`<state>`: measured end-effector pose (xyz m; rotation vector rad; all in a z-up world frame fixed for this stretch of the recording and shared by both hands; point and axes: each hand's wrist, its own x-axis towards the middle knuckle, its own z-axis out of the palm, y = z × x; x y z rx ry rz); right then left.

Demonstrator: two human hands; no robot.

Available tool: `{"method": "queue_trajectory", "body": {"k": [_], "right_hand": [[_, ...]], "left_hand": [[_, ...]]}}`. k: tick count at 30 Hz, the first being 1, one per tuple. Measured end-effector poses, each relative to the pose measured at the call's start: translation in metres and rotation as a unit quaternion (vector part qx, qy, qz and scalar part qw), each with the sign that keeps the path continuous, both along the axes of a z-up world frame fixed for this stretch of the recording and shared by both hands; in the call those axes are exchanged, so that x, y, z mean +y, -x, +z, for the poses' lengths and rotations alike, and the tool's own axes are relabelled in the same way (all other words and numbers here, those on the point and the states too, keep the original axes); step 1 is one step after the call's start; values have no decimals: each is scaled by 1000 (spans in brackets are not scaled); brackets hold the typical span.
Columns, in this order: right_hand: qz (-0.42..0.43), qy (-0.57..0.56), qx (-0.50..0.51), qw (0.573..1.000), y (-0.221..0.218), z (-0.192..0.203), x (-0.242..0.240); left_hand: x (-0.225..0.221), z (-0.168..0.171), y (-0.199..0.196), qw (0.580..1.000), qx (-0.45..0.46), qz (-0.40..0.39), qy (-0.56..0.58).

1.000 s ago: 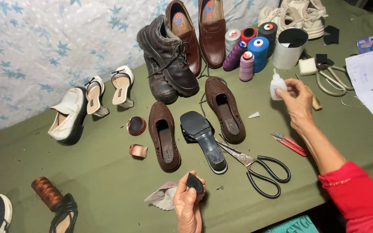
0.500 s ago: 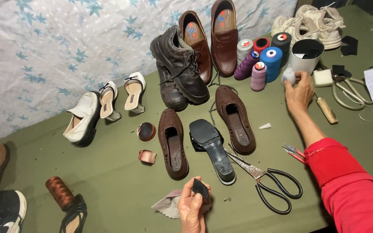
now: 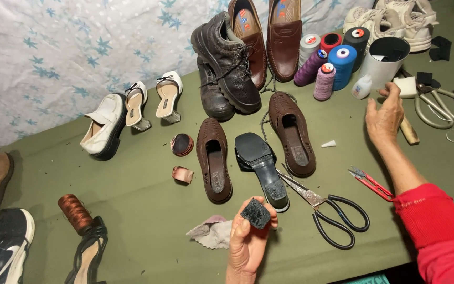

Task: Applying adhesive to a sandal and attaching a replacement heel piece, followed by trimming and wiping.

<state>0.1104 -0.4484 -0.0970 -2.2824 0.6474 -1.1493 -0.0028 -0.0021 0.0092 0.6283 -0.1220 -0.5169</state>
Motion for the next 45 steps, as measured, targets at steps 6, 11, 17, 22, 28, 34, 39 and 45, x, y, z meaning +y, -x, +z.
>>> {"method": "queue_trajectory", "body": {"k": [6, 11, 17, 22, 28, 34, 39, 45], "right_hand": [[279, 74, -58, 956, 100, 123, 156], [401, 204, -109, 887, 157, 153, 230], [403, 262, -131, 867, 165, 162, 253], [405, 192, -96, 889, 169, 154, 253], [295, -546, 16, 784, 169, 115, 249], [272, -737, 56, 616, 180, 113, 251], [309, -791, 98, 518, 190, 104, 254], [365, -597, 111, 706, 208, 61, 260]], "left_hand": [[-11, -3, 4, 998, 31, -19, 52], [-19, -6, 11, 993, 91, -5, 73], [-26, 0, 25, 989, 119, -24, 85], [-29, 5, 31, 991, 102, -19, 81], [-28, 11, 34, 986, 98, 77, -106], [-10, 22, 16, 826, -349, 167, -410], [-1, 27, -1, 844, -396, 2, -362], [1, 6, 11, 952, -189, -43, -237]]}}
